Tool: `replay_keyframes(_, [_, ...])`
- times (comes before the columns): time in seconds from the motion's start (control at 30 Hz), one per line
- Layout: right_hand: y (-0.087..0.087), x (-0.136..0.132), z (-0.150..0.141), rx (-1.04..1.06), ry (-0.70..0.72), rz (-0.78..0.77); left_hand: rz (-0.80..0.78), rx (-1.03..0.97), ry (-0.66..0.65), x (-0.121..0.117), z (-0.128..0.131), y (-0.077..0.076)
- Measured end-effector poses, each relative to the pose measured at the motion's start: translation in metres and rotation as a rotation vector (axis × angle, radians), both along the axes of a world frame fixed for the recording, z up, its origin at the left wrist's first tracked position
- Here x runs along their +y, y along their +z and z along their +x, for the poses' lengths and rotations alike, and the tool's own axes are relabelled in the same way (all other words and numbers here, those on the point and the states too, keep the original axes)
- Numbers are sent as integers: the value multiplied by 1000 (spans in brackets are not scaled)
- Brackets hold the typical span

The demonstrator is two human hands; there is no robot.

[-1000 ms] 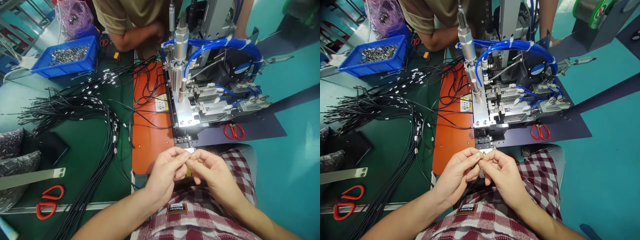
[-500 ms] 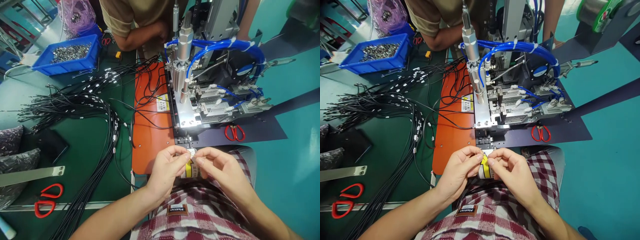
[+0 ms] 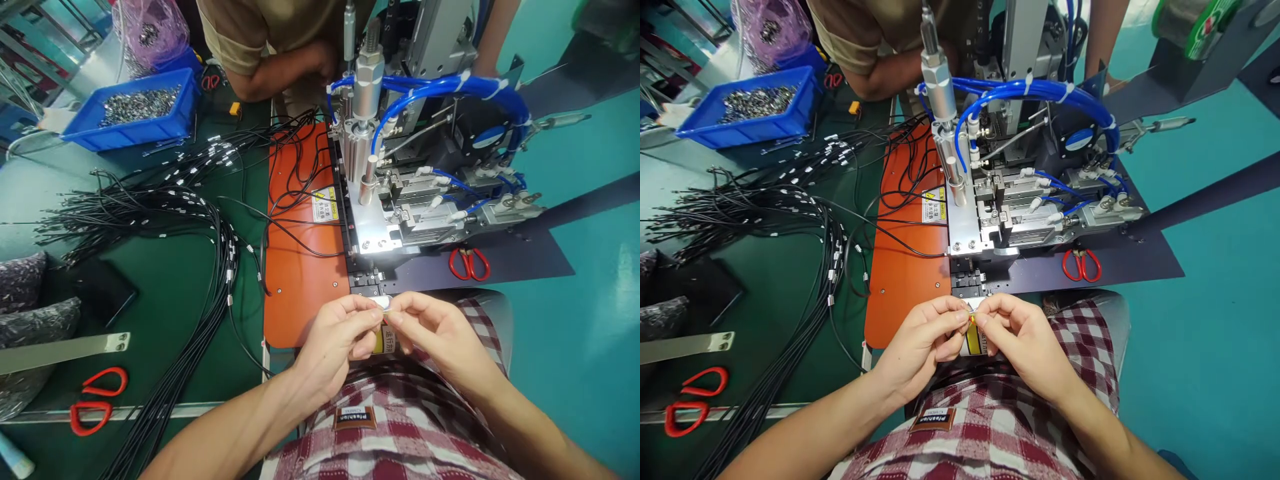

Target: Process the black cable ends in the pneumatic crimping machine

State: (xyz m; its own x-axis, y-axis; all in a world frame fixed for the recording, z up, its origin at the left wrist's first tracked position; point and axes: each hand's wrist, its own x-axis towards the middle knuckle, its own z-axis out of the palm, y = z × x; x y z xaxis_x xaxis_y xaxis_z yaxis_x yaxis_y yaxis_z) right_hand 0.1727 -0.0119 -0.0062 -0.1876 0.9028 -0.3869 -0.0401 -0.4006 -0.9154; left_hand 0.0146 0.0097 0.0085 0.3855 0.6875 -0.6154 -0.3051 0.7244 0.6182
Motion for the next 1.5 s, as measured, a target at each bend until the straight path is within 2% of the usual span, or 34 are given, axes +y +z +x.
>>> replay_keyframes(0.4, [0,-2,2,-20,-45,22,22,24,17,0,1,2])
replay_keyframes(0.63, [-7,1,5,205,-20,-93,44,0,-13,-1,-2,1])
replay_keyframes(0.7, [-6,2,7,209,-4,-94,61,-4,-21,-1,-3,0])
replay_keyframes(0.93, [7,12,12,-44,68,29,113,43,-49,-3,-1,1])
replay_keyframes(1.17, [21,24,21,-236,274,87,141,92,-101,-4,-1,2])
replay_keyframes(1.23, [28,26,23,-335,341,169,150,118,-128,-5,0,3])
replay_keyframes(1.37, [40,31,22,-512,475,433,191,170,-182,-6,1,4])
replay_keyframes(1.43, [41,33,20,-520,486,464,197,167,-178,-6,1,3])
replay_keyframes(1.5, [37,34,20,-441,419,385,177,142,-129,-5,0,2])
